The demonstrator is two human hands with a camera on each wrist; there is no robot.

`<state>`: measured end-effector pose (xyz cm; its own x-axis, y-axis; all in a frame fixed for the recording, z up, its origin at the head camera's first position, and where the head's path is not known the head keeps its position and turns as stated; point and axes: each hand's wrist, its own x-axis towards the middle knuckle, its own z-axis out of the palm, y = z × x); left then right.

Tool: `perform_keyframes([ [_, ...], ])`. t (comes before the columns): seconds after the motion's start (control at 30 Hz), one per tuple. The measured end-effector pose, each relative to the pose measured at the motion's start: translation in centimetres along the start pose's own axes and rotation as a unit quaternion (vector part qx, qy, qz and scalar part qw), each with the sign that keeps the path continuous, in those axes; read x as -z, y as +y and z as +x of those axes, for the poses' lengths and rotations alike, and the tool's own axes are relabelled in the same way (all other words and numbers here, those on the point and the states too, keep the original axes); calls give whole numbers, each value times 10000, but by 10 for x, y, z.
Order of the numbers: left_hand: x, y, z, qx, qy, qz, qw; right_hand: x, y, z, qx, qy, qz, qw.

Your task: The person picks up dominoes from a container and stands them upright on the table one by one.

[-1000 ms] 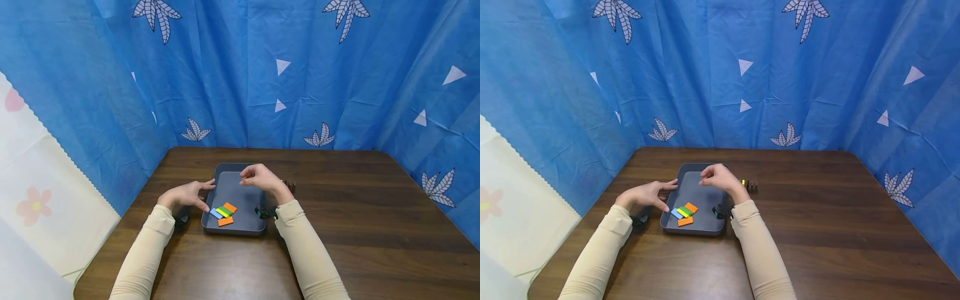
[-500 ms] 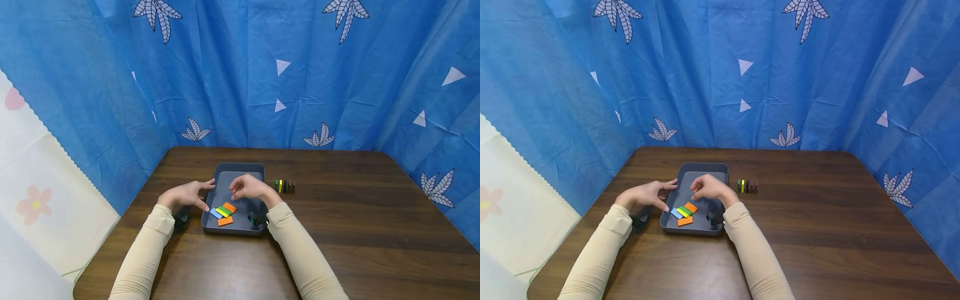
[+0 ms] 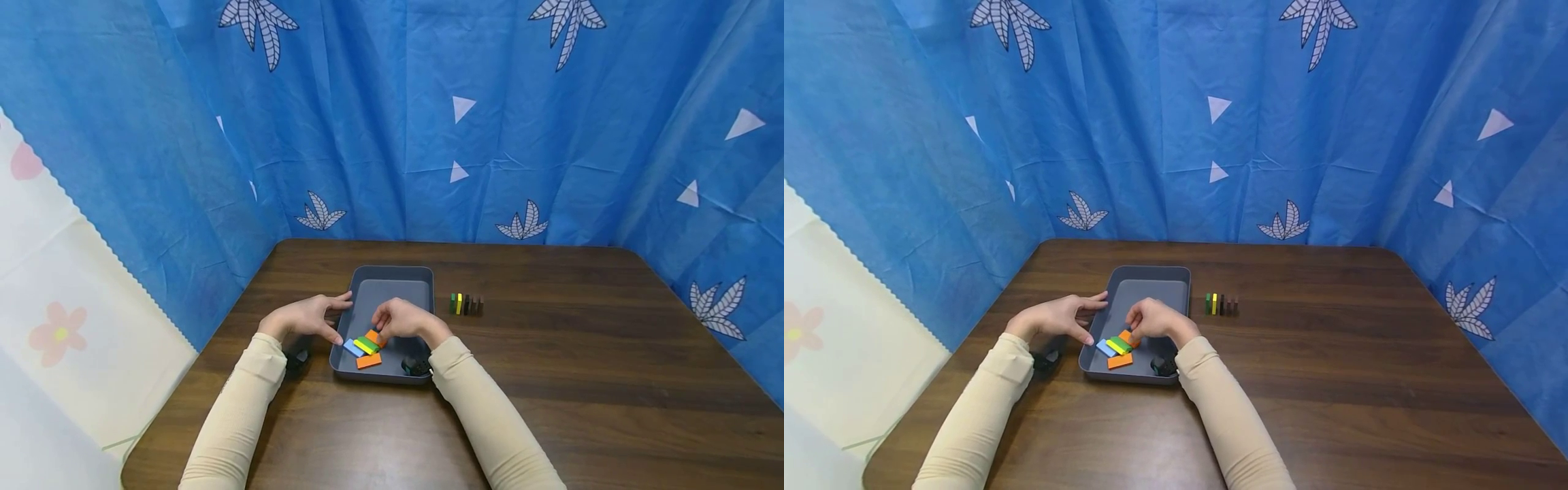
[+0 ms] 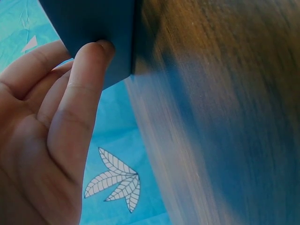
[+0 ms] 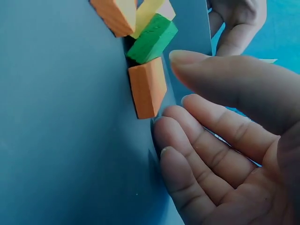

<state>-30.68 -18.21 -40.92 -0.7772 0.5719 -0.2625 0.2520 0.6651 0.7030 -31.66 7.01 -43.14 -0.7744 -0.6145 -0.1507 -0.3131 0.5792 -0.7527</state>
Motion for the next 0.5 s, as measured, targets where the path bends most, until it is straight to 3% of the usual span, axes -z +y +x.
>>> perform_keyframes([
  [0.5,1,-1,0,-36,-13,4,10000,-4,-3,2,18,-92,-660,9978],
])
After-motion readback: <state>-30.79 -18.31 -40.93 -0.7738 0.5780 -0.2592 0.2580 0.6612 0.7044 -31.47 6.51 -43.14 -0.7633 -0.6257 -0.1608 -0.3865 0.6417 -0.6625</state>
